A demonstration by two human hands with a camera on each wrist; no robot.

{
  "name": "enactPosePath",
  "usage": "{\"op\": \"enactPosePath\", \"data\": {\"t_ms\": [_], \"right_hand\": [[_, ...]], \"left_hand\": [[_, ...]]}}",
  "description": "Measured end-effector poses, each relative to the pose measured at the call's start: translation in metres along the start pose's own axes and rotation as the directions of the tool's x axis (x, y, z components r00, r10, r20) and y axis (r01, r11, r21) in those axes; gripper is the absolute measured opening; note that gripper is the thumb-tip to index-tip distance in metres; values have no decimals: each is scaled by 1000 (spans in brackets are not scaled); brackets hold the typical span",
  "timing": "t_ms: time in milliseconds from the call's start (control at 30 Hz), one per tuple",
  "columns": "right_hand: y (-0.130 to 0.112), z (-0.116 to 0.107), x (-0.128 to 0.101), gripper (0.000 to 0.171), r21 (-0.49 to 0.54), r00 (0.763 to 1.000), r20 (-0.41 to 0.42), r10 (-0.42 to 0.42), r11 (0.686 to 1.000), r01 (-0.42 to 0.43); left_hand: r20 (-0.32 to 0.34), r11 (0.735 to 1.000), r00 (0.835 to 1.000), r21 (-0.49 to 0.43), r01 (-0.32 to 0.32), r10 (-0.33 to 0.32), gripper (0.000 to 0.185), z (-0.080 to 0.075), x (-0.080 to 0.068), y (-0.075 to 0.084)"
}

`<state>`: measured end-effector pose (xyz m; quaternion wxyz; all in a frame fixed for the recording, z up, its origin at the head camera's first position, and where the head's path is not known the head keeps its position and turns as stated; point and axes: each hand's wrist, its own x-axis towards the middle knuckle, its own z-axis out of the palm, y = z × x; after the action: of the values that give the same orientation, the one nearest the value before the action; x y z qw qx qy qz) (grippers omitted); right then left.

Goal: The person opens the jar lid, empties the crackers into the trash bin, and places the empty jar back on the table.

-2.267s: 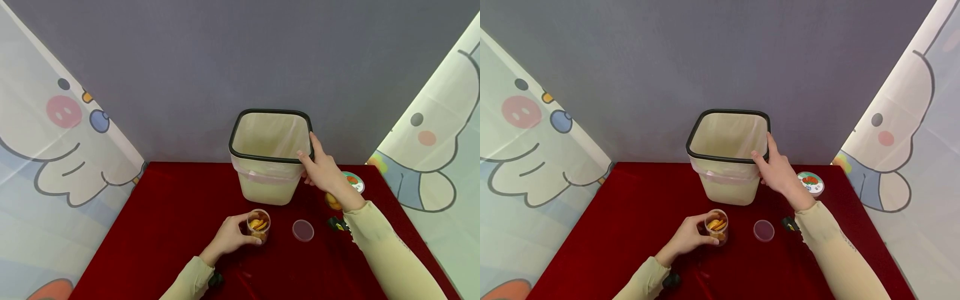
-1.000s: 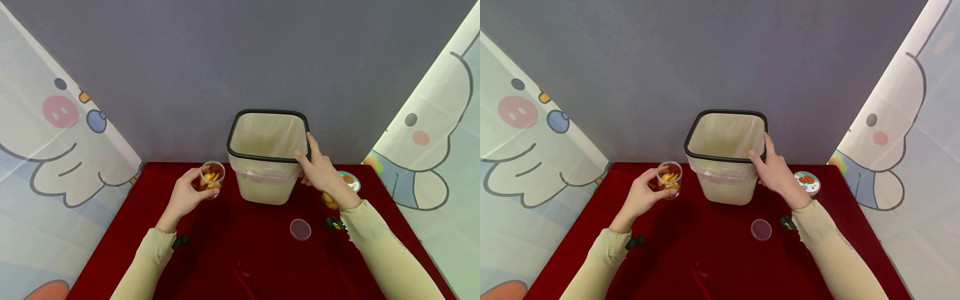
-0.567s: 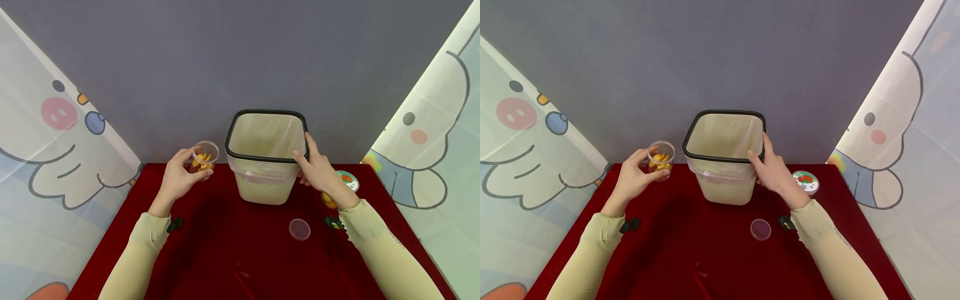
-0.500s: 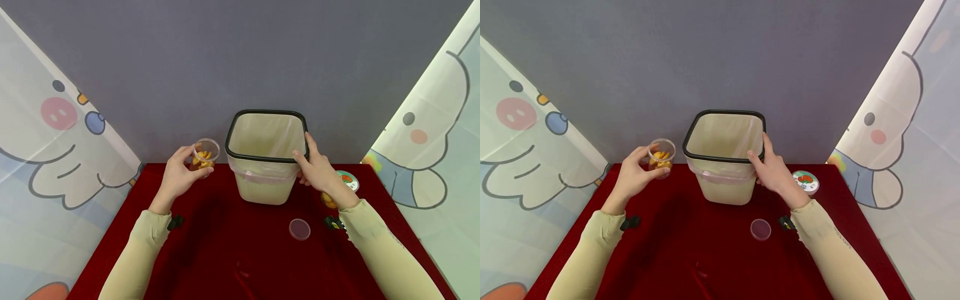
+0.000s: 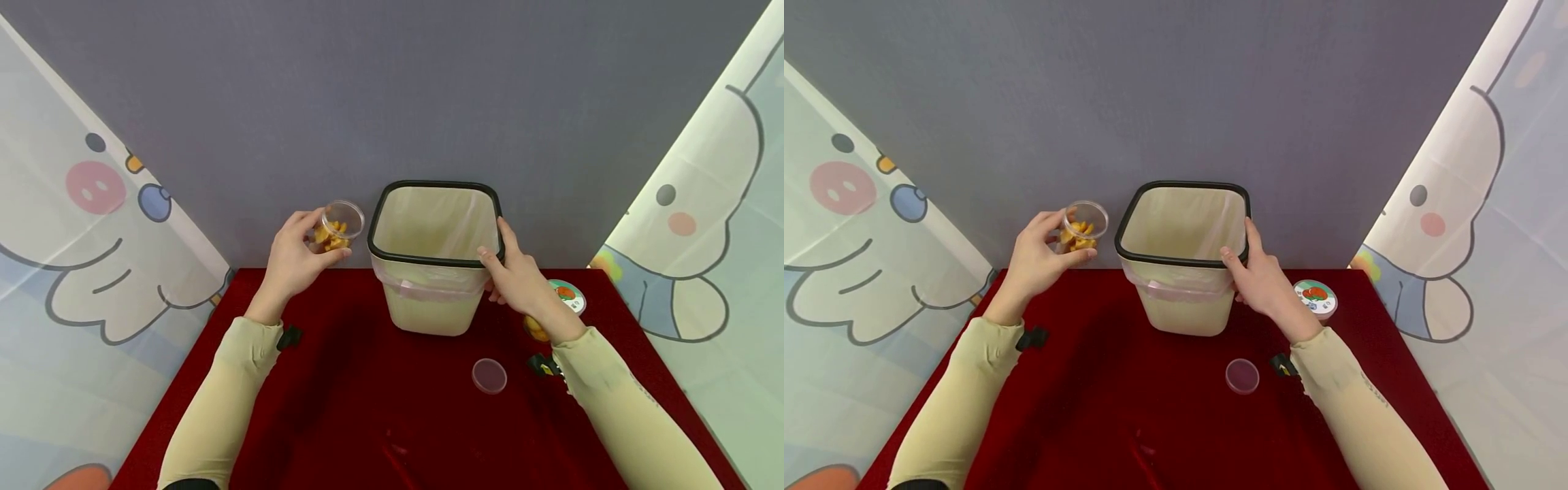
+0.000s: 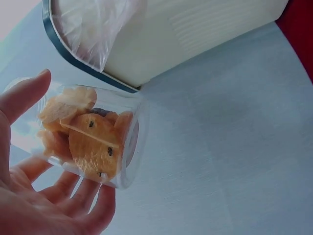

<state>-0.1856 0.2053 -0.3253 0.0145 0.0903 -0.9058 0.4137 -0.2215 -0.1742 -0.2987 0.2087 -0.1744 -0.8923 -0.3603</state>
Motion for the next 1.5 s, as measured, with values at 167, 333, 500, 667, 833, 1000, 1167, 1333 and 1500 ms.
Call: {"op": "enactPosePath", "data": {"t_ms": [167, 333, 500, 667, 833, 1000, 1167, 1333, 1500], "right_hand": [[0, 0, 0, 79, 1, 1000, -6, -1, 1000, 1], [0, 0, 0, 79, 1, 1000, -7, -2, 1000, 2], [1, 0, 1, 80, 1, 1000, -7, -2, 1000, 2], [2, 0, 2, 79, 6, 1000, -13, -1, 1000, 1], [3, 1, 2, 79, 4, 1000, -15, 3, 1000, -2], [3, 1, 2, 79, 3, 1000, -19, 1, 1000, -1], [3, 0, 2, 78, 6, 1000, -20, -4, 1000, 4], [4, 0, 2, 78, 10, 1000, -22, -1, 1000, 1], [4, 0, 3, 79, 11, 1000, -25, 2, 1000, -2]], "left_hand": [[-18, 999, 999, 23, -34, 34, 80, -3, 13, 5], [-31, 994, 997, 81, -66, 69, 78, -3, 24, 12], [-54, 986, 992, 128, -110, 118, 77, -2, 32, 19], [-60, 974, 985, 169, -150, 162, 76, 0, 38, 25], [-45, 961, 980, 212, -180, 193, 75, 1, 43, 28], [-20, 945, 976, 257, -203, 215, 75, 2, 49, 36], [14, 929, 974, 299, -218, 224, 73, 5, 56, 44], [60, 912, 970, 332, -240, 233, 73, 8, 62, 52], [102, 896, 964, 356, -267, 247, 76, 10, 69, 57]]}}
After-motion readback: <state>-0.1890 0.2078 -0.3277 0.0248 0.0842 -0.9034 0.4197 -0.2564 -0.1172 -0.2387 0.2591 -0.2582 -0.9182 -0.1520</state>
